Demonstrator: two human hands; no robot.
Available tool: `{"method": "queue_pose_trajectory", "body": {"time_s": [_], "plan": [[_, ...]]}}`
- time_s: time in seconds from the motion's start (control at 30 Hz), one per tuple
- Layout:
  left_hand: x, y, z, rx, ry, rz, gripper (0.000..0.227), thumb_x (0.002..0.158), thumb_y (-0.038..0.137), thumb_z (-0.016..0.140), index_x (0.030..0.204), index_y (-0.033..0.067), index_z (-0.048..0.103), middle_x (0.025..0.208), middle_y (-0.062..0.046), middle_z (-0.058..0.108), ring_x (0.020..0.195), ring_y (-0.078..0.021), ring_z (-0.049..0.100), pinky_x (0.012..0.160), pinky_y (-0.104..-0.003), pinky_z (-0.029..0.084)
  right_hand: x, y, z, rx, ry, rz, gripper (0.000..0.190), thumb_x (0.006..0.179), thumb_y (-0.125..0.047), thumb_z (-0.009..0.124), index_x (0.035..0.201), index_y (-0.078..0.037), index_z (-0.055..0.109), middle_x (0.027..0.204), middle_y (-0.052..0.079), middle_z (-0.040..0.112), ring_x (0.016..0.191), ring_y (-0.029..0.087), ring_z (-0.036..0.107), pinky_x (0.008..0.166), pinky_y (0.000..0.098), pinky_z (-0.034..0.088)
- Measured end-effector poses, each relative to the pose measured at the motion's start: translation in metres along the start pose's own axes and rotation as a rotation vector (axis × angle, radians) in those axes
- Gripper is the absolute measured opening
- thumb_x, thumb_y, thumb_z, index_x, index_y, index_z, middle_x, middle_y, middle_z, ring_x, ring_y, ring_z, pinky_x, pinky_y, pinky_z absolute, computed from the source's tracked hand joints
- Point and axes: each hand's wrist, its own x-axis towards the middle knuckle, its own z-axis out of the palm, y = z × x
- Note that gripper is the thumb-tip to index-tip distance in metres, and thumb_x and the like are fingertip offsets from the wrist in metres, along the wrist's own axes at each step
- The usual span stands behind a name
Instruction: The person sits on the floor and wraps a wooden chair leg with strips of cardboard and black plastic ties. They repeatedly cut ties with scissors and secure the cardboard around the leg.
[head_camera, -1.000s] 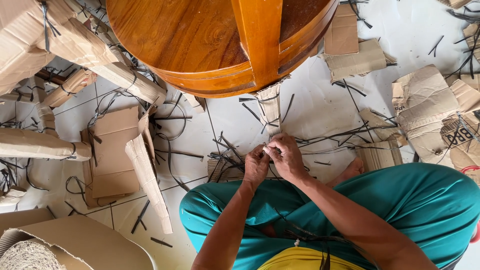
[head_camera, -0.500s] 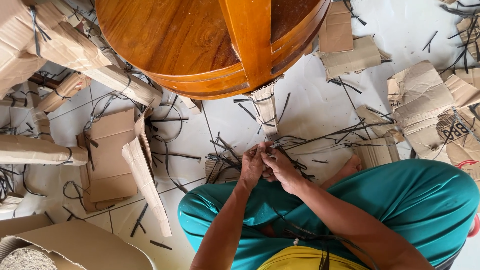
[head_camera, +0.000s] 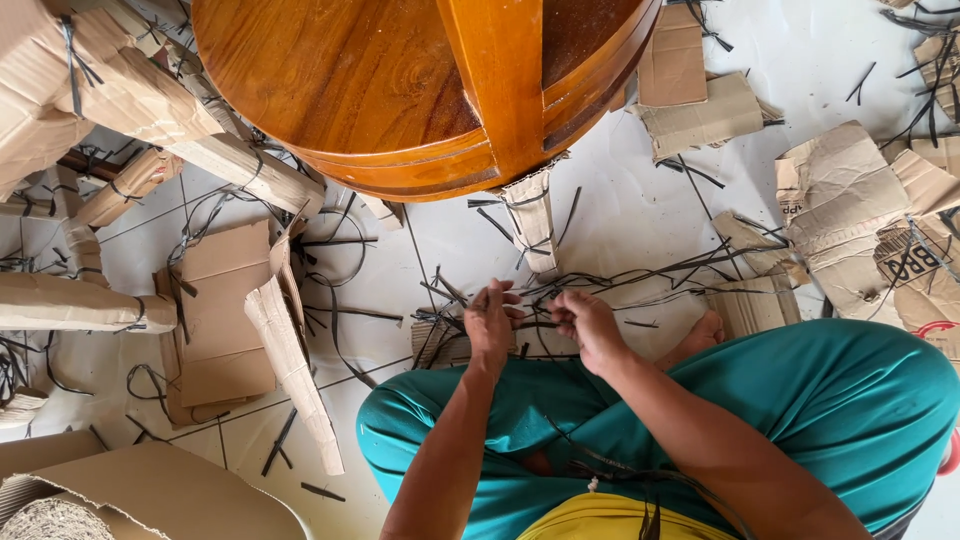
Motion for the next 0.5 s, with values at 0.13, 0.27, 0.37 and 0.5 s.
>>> {"method": "queue_pose_trajectory", "body": {"time_s": [0.13, 0.27, 0.37, 0.5], "plan": [[0.047, -0.04, -0.021, 0.001, 0.114, -0.004, 0.047, 0.113, 0.042, 0.045, 0.089, 0.0079, 0.066, 0.092, -0.013, 0.072, 0.064, -0.0155, 0.064, 0.05, -0.028, 0.057, 0.018, -0.018, -0.024, 0.328, 0.057, 0.009, 0.02, 0.105, -0.024, 0.052, 0.088, -0.018, 0.062, 0.102, 0.0, 0.072, 0.085, 0.012, 0.066, 0.068, 0.0231, 0.056], [0.056, -0.011, -0.005, -0.571, 0.012, -0.244, 0.046, 0.114, 0.038, 0.032, 0.079, 0.0136, 0.047, 0.118, -0.011, 0.073, 0.068, -0.0135, 0.056, 0.056, -0.02, 0.047, 0.056, -0.019, -0.041, 0.767, -0.002, -0.023, 0.041, 0.111, -0.029, 0.041, 0.075, -0.019, 0.055, 0.098, 0.0, 0.075, 0.084, 0.016, 0.071, 0.068, 0.0253, 0.058], [0.086, -0.023, 0.0, -0.59, 0.051, -0.261, 0.043, 0.113, 0.039, 0.035, 0.077, 0.0162, 0.041, 0.074, -0.001, 0.055, 0.057, -0.0134, 0.048, 0.049, -0.023, 0.037, 0.068, -0.017, -0.045, 0.612, 0.017, 0.032, 0.041, 0.114, -0.037, 0.023, 0.081, -0.022, 0.043, 0.07, -0.008, 0.032, 0.061, 0.01, 0.042, 0.052, 0.0237, 0.035], [0.101, -0.032, 0.001, -0.48, 0.138, -0.236, 0.043, 0.112, 0.039, 0.043, 0.075, 0.0163, 0.042, 0.064, -0.001, 0.046, 0.049, -0.0126, 0.044, 0.043, -0.022, 0.032, 0.079, -0.028, -0.05, 0.512, 0.066, 0.046, 0.038, 0.113, -0.037, 0.027, 0.082, -0.022, 0.043, 0.067, -0.007, 0.028, 0.052, 0.01, 0.037, 0.044, 0.0228, 0.027]]}}
